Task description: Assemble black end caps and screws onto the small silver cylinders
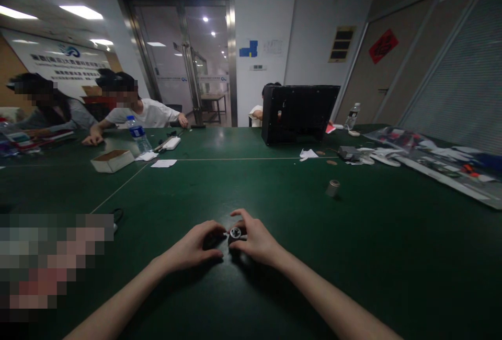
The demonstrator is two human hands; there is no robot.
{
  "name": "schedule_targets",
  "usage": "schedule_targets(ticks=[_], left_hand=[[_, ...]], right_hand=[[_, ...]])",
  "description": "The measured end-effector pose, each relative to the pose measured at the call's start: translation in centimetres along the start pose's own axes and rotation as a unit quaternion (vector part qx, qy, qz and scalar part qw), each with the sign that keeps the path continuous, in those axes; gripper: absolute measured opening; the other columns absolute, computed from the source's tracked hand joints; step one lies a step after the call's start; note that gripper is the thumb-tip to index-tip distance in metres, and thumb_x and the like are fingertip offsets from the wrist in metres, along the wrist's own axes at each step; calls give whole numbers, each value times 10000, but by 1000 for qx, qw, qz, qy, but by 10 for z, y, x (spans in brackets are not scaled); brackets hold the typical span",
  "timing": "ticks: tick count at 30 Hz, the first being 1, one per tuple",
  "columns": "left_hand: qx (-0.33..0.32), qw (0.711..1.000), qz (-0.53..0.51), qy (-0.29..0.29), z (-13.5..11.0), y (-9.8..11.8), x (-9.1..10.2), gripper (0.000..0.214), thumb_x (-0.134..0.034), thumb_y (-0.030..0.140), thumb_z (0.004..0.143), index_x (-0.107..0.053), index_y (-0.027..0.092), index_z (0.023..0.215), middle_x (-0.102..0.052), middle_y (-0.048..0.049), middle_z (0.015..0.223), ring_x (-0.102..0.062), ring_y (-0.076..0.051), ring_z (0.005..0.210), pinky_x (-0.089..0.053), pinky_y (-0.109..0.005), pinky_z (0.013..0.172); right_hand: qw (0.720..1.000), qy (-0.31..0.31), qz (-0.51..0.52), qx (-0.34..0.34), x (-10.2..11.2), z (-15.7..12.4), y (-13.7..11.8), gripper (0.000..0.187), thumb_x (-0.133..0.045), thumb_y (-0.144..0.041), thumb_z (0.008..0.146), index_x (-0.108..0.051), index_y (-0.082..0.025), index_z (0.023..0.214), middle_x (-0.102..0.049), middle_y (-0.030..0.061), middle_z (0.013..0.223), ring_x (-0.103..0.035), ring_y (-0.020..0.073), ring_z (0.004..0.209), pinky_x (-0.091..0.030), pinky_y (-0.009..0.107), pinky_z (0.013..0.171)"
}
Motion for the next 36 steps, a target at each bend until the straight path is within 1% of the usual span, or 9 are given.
schedule_targets(ticks=[3,6,13,17,23,26,30,32,36], left_hand=[[-6,1000,2,0,0,2,1,430,-718,358,718,-574,198,1090,-599,-52,1043,-550,-221,925,-434,-315,801],[-6,1000,-5,-1,0,5,2,422,-716,354,723,-568,194,1085,-600,-46,1031,-551,-217,913,-432,-306,786],[-9,999,-26,21,0,9,-5,307,-679,291,770,-558,175,1027,-595,-36,976,-557,-179,823,-439,-273,720],[-33,999,-9,35,1,10,-10,308,-692,274,763,-574,182,1032,-591,-36,1001,-547,-191,887,-434,-281,774],[-37,999,-3,31,2,11,-11,228,-630,224,807,-596,180,1028,-604,-45,993,-552,-198,917,-428,-288,826],[-42,998,-22,31,1,10,-11,246,-623,215,809,-588,180,1050,-622,-42,1012,-564,-193,929,-424,-283,844],[-36,999,-17,34,0,9,-11,258,-618,243,814,-587,187,1064,-636,-37,1023,-570,-195,932,-422,-288,849],[-35,999,-8,33,0,10,-11,246,-603,243,820,-591,190,1060,-636,-40,1010,-569,-197,926,-425,-285,838],[-34,999,2,31,-1,11,-11,253,-586,248,827,-591,189,1072,-628,-51,1009,-564,-200,923,-433,-281,821]], right_hand=[[1000,-4,-13,24,-15,4,5,639,-716,-186,654,-383,-218,1198,-694,24,917,-642,207,876,-460,355,824],[999,7,8,42,-21,3,14,657,-706,-170,658,-359,-227,1213,-687,34,960,-639,217,928,-458,359,852],[996,34,72,50,-24,-2,21,603,-658,-112,673,-351,-225,1180,-631,63,1043,-633,198,956,-494,368,880],[992,35,107,52,-28,0,24,580,-632,-72,674,-358,-220,1164,-614,59,1053,-629,178,970,-499,358,893],[990,8,124,67,-24,-4,21,623,-673,-69,648,-390,-218,1183,-579,74,1109,-605,187,1011,-478,371,923],[991,2,91,93,-18,-7,12,523,-653,-75,676,-469,-213,1146,-566,67,1120,-582,188,1037,-464,365,931],[991,64,-4,115,-11,-7,2,261,-641,-166,751,-601,-200,1007,-588,51,1020,-588,180,943,-476,337,855],[989,78,-25,121,-12,-6,1,166,-634,-204,777,-632,-196,943,-598,45,967,-589,169,894,-475,318,822],[987,87,-28,129,-15,-5,1,97,-629,-214,790,-643,-190,883,-598,39,933,-585,148,846,-478,280,769]])
Point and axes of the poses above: each hand's wrist, its own z-axis towards the middle knuckle, its own x-axis out of the back of the hand, y = z × x, the point moved 3 cm from there along z, towards the middle knuckle
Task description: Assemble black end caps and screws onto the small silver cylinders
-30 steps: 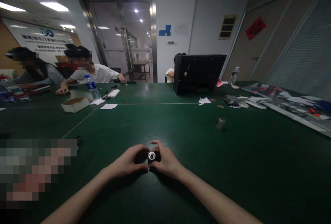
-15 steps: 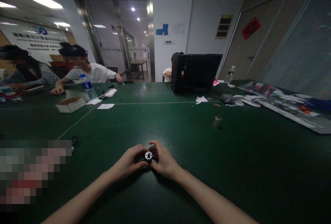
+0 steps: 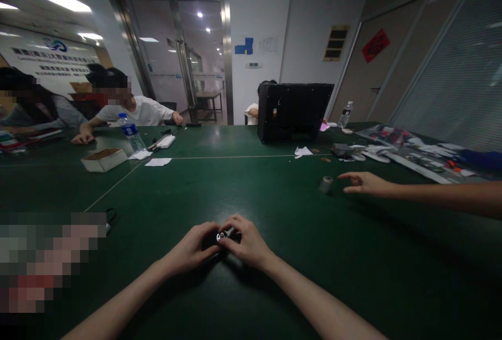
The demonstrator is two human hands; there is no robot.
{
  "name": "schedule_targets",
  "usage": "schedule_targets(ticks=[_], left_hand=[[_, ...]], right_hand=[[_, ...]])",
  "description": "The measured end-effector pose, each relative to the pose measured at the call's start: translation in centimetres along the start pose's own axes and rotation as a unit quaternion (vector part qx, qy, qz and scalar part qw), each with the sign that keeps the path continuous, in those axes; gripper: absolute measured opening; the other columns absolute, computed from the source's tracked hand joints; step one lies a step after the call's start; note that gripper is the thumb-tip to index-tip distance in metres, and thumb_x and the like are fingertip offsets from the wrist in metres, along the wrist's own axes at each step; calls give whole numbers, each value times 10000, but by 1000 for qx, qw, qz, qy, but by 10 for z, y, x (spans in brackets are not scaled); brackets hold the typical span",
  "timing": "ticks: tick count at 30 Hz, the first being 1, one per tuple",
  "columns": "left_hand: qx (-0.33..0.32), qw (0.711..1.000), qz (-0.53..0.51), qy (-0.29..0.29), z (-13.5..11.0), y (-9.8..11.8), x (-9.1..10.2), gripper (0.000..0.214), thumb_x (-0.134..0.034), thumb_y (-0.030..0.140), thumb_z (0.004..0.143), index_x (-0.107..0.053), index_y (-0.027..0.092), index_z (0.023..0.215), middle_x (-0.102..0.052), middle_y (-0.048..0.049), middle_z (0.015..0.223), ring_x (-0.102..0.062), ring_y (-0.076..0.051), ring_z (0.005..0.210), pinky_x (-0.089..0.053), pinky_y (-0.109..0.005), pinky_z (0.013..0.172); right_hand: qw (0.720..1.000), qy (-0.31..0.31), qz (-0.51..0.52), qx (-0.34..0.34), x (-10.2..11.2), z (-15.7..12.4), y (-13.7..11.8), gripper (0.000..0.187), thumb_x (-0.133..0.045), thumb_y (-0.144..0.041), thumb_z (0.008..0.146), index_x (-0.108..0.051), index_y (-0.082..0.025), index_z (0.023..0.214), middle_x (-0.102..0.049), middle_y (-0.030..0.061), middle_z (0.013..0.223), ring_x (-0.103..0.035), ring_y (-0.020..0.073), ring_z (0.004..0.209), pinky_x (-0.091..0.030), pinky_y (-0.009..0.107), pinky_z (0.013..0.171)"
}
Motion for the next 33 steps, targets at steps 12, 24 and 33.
schedule_targets(ticks=[12,24,33], left_hand=[[-9,1000,3,-5,1,1,-2,255,-567,235,827,-590,182,1076,-626,-54,1004,-557,-196,899,-429,-294,827],[-8,1000,-2,-9,1,2,-1,236,-562,230,829,-587,179,1057,-623,-55,999,-558,-196,902,-429,-294,827],[1,1000,3,-10,0,4,-1,221,-579,248,818,-594,185,1030,-634,-54,994,-564,-208,916,-432,-305,840]], right_hand=[[1000,18,21,-12,-1,0,-2,46,-626,-173,774,-649,-181,813,-587,35,904,-585,131,818,-486,248,724],[1000,16,9,-15,0,-1,-4,49,-617,-184,783,-650,-177,818,-591,37,899,-584,130,788,-484,242,689],[1000,11,2,-18,1,-2,-4,64,-607,-211,792,-651,-186,830,-596,42,916,-589,137,787,-499,250,680]])
Point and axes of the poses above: each hand's wrist, its own z-axis towards the middle knuckle, its own x-axis out of the back of the hand, y = z × x, the point moved 3 cm from there along z, towards the middle knuckle
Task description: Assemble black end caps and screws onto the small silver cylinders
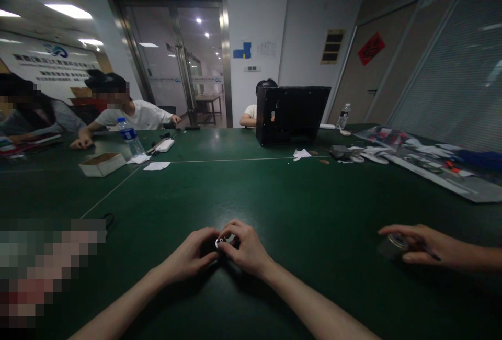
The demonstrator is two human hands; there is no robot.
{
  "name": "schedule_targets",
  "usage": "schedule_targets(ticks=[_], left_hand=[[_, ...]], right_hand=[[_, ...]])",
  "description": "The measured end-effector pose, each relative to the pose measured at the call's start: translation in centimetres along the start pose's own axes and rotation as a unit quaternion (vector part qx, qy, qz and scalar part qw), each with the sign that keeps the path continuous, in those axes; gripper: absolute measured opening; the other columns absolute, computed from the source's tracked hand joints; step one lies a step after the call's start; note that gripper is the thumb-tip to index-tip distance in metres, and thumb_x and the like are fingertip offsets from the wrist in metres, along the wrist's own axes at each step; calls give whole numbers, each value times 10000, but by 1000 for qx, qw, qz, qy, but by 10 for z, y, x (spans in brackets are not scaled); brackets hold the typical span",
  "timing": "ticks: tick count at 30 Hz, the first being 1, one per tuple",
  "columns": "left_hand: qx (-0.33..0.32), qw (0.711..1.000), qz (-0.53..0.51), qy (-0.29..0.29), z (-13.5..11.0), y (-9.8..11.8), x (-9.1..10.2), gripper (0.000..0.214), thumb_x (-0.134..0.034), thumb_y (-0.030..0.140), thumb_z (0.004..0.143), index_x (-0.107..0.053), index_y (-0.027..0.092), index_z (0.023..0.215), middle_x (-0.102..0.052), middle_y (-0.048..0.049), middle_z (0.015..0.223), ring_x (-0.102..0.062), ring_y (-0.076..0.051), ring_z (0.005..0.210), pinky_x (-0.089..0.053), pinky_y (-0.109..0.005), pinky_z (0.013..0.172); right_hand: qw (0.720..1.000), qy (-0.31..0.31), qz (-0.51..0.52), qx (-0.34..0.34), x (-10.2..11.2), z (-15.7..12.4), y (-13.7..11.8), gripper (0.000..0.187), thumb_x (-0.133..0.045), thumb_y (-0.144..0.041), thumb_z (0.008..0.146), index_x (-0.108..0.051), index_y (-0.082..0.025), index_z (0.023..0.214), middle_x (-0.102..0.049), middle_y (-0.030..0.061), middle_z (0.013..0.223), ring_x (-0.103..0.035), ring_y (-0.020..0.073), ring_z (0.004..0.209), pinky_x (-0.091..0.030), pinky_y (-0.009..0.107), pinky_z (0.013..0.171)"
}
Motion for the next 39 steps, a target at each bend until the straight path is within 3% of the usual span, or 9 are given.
schedule_targets(ticks=[10,22,31,39], left_hand=[[-5,1000,4,-7,-1,1,2,262,-598,235,804,-597,181,1061,-633,-57,1024,-563,-211,935,-424,-313,868],[-5,1000,6,-18,-1,2,4,204,-595,247,814,-599,162,999,-614,-43,940,-546,-186,853,-428,-289,792],[9,1000,5,-28,-1,-2,4,226,-532,301,864,-601,159,1025,-624,-44,935,-550,-181,827,-421,-273,752],[8,1000,8,10,-1,1,7,219,-511,285,862,-582,163,1029,-611,-54,968,-553,-192,869,-432,-289,783]], right_hand=[[1000,1,-3,-7,-1,-2,1,51,-625,-220,789,-628,-174,810,-593,32,879,-581,133,778,-479,238,653],[1000,-6,-13,-11,2,-2,-2,62,-627,-234,794,-660,-184,810,-609,27,848,-579,129,750,-464,241,652],[998,-2,9,-58,4,2,9,89,-622,-240,786,-668,-168,811,-640,30,810,-598,144,768,-462,240,662],[993,-40,51,-95,0,1,20,117,-606,-246,785,-649,-148,833,-661,22,760,-598,131,677,-462,245,639]])
Point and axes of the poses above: each hand's wrist, its own z-axis towards the middle knuckle, its own x-axis out of the back of the hand, y = z × x, the point moved 3 cm from there along z, towards the middle knuckle
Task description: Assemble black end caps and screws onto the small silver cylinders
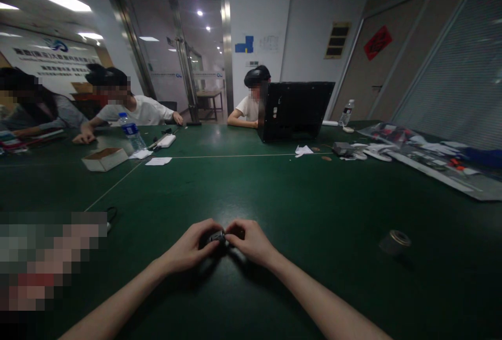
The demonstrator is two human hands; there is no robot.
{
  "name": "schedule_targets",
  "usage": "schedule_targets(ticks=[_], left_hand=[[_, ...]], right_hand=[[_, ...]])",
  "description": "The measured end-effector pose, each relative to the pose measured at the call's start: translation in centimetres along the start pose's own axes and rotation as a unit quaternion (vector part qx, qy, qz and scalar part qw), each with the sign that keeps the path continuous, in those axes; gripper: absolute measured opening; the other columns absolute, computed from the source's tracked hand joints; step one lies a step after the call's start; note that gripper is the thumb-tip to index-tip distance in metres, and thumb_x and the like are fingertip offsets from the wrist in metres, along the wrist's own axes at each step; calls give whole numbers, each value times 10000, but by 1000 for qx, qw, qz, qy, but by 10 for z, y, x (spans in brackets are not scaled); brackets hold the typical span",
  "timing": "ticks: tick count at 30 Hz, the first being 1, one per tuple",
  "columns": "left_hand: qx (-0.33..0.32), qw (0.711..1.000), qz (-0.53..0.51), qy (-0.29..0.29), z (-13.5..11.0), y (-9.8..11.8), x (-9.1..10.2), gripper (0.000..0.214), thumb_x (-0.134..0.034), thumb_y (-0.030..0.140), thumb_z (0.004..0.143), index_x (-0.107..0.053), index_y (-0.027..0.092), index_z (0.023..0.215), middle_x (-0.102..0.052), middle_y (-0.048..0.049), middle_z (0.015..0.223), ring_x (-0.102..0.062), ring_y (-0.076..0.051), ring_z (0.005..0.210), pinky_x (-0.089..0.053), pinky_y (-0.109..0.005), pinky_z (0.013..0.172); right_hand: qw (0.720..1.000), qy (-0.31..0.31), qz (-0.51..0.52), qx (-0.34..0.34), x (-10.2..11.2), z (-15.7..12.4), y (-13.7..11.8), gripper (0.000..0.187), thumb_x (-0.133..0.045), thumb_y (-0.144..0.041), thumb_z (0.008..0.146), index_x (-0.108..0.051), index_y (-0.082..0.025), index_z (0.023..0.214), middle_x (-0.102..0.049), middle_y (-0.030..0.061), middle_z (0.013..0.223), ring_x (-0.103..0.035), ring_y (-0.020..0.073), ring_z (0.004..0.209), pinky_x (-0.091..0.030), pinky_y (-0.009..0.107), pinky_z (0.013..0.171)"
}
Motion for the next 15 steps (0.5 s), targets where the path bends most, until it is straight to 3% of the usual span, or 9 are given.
schedule_targets(ticks=[8,15], left_hand=[[-21,996,-42,77,-2,3,3,243,-582,209,800,-530,176,1034,-584,-40,947,-560,-168,814,-463,-268,721],[-30,994,-86,68,-1,3,1,220,-632,189,781,-543,175,981,-595,-23,927,-566,-157,821,-474,-268,737]], right_hand=[[1000,-15,-13,1,-1,-1,3,63,-621,-191,749,-642,-150,792,-663,10,737,-607,136,674,-448,235,625],[1000,-21,-19,5,-2,-2,1,84,-600,-168,759,-654,-142,818,-684,23,772,-621,148,707,-455,246,651]])
Point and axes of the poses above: each hand's wrist, its own z-axis towards the middle knuckle, its own x-axis out of the back of the hand, y = z × x, the point moved 3 cm from there along z, towards the middle knuckle
